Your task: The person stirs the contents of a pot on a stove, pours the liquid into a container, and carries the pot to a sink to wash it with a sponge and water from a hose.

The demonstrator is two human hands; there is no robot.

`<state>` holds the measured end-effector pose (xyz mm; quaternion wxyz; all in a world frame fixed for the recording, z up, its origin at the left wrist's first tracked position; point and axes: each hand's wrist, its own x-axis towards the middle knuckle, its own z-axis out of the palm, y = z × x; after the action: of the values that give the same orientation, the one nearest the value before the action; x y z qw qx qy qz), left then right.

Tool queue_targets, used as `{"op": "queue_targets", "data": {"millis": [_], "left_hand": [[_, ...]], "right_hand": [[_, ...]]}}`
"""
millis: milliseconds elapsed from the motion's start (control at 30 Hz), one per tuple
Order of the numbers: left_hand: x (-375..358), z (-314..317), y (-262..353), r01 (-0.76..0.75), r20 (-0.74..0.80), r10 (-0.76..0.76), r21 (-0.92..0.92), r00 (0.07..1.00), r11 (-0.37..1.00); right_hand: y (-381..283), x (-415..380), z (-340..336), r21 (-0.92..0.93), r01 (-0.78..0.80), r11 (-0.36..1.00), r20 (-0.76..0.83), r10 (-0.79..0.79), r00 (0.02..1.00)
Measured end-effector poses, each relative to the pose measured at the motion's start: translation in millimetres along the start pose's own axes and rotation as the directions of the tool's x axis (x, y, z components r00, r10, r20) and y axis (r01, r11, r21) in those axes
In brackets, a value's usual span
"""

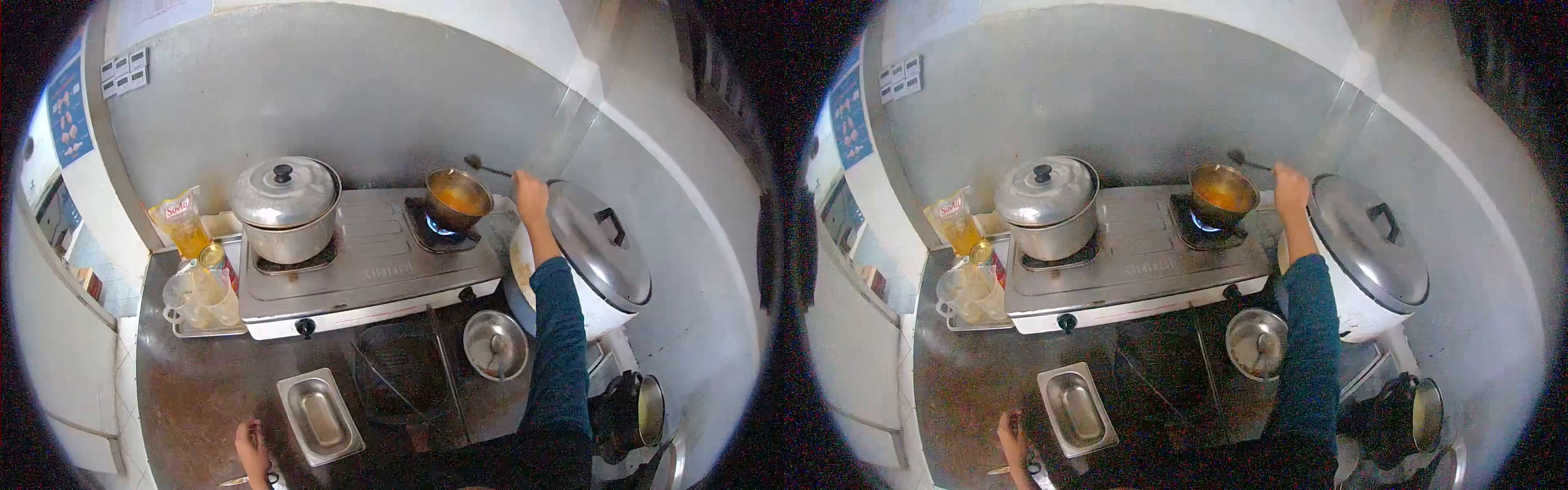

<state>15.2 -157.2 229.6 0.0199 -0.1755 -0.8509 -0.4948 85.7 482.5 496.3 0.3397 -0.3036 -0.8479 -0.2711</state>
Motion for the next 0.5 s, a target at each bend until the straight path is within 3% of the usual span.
{"op": "queue_targets", "data": {"millis": [100,200,267,367,400,500], "left_hand": [[0.7,-1.8,26.4,-0.008,-0.042,0.014,0.148,0.999,0.989],[0.0,6.5,-12.2,0.203,0.004,-0.204,-0.103,0.979,0.974],[1.1,4.4,-12.2,0.141,0.046,-0.14,-0.017,0.989,0.99],[2.6,1.9,9.4,-0.019,0.047,0.012,0.152,0.999,0.988],[4.3,1.4,15.6,-0.081,0.043,0.074,0.215,0.996,0.973],[7.2,2.6,14.2,-0.012,0.092,-0.002,0.153,0.996,0.988]], "right_hand": [[-14.9,-17.8,24.0,-0.111,0.062,0.992,0.147,-0.045,0.988],[-26.5,-30.0,51.3,-0.078,-0.033,0.996,0.288,0.054,0.956],[-28.9,-33.7,70.4,-0.023,-0.164,0.986,0.4,0.159,0.903],[-49.6,-39.3,74.5,0.134,-0.467,0.874,0.416,0.378,0.827],[-50.4,-40.9,82.9,0.2,-0.492,0.847,0.406,0.385,0.828],[-55.2,-44.4,103.5,0.339,-0.519,0.784,0.384,0.389,0.837]]}}
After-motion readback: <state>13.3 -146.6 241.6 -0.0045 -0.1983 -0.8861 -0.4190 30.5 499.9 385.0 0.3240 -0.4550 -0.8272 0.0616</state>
